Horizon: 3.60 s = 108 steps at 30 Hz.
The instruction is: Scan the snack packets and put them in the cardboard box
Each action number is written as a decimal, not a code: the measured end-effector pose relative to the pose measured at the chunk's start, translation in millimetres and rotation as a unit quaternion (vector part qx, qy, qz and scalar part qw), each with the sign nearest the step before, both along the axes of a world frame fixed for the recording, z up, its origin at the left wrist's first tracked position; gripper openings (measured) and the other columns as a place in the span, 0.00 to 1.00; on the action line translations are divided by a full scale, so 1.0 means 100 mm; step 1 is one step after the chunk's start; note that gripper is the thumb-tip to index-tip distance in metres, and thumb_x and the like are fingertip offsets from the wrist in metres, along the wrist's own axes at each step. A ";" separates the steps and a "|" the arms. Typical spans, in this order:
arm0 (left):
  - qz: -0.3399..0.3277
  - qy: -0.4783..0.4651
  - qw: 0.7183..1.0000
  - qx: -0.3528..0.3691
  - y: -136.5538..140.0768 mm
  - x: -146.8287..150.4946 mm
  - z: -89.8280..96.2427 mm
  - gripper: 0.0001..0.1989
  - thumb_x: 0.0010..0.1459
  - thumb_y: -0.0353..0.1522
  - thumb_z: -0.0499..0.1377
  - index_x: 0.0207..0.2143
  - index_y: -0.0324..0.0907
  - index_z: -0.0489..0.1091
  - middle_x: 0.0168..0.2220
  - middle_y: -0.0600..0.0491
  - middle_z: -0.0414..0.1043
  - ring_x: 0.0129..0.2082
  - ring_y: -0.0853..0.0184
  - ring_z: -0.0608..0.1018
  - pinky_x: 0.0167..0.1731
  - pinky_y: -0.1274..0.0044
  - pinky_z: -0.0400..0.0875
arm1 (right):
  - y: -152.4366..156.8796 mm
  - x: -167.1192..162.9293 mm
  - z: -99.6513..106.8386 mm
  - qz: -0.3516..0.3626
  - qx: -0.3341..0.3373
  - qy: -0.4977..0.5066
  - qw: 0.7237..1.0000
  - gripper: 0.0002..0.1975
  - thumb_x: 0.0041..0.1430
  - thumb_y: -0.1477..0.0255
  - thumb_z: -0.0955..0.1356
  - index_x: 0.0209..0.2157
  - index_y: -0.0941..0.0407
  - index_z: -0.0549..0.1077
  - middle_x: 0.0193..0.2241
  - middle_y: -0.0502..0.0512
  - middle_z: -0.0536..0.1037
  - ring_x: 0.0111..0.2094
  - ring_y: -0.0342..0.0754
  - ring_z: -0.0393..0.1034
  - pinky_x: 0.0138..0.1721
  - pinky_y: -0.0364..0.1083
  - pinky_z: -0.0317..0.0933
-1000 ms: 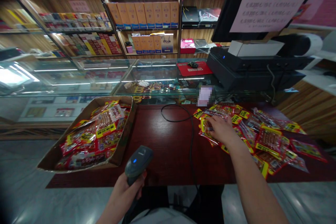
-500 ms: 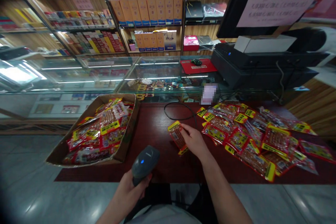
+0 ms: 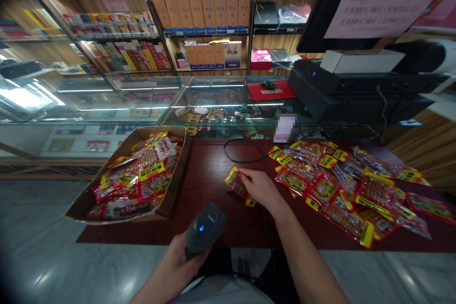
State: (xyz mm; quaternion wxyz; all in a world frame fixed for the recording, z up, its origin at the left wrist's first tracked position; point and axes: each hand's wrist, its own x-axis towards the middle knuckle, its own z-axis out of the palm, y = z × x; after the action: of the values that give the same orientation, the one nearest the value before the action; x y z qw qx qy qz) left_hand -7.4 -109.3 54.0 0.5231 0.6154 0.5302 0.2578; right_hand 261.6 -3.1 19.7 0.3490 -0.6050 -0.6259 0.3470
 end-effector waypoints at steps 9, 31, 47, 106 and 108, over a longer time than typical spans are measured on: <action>-0.006 -0.020 1.000 -0.003 -0.01 -0.04 -0.05 0.07 0.57 0.29 0.61 0.36 0.38 0.79 0.27 0.54 0.75 0.28 0.66 0.71 0.31 0.79 0.68 | 0.01 -0.11 0.10 0.036 -0.011 -0.035 0.999 0.19 0.65 0.69 0.66 0.54 0.48 0.81 0.53 0.53 0.83 0.54 0.56 0.79 0.57 0.54 0.70; 0.114 -0.001 0.992 -0.057 -0.11 -0.20 -0.15 0.09 0.55 0.38 0.62 0.28 0.43 0.68 0.17 0.61 0.64 0.17 0.69 0.67 0.20 0.79 0.61 | 0.96 -1.76 0.90 0.109 -0.046 0.231 0.966 0.15 0.67 0.69 0.65 0.53 0.52 0.76 0.44 0.46 0.85 0.44 0.48 0.81 0.49 0.56 0.77; 0.055 0.014 0.995 -0.078 0.07 0.01 -0.26 0.12 0.55 0.43 0.59 0.30 0.43 0.67 0.18 0.61 0.63 0.18 0.69 0.67 0.20 0.78 0.62 | -0.23 1.31 -0.08 -0.172 -0.109 -0.397 0.895 0.25 0.58 0.64 0.72 0.57 0.54 0.75 0.59 0.68 0.76 0.60 0.70 0.70 0.59 0.66 0.62; 0.018 0.009 1.000 -0.005 -0.01 -0.08 -0.07 0.06 0.55 0.28 0.59 0.33 0.39 0.77 0.29 0.53 0.78 0.33 0.62 0.77 0.36 0.77 0.71 | 0.11 -0.32 0.14 -0.132 -0.007 0.317 0.939 0.17 0.47 0.64 0.78 0.41 0.51 0.81 0.39 0.50 0.86 0.42 0.54 0.78 0.51 0.54 0.71; 0.066 0.018 0.998 -0.015 -0.01 -0.11 -0.11 0.05 0.55 0.30 0.59 0.32 0.39 0.75 0.23 0.56 0.73 0.27 0.64 0.75 0.32 0.77 0.70 | 0.29 -0.54 0.26 -0.111 -0.021 0.388 0.915 0.19 0.49 0.61 0.77 0.43 0.51 0.79 0.39 0.50 0.85 0.42 0.53 0.79 0.50 0.54 0.72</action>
State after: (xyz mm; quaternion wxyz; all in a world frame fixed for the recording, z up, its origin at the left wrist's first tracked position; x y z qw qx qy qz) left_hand -18.9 -110.8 43.5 0.5045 0.5754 0.5830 0.2729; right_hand 207.8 25.6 45.8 0.5878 -0.4959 -0.3630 0.5262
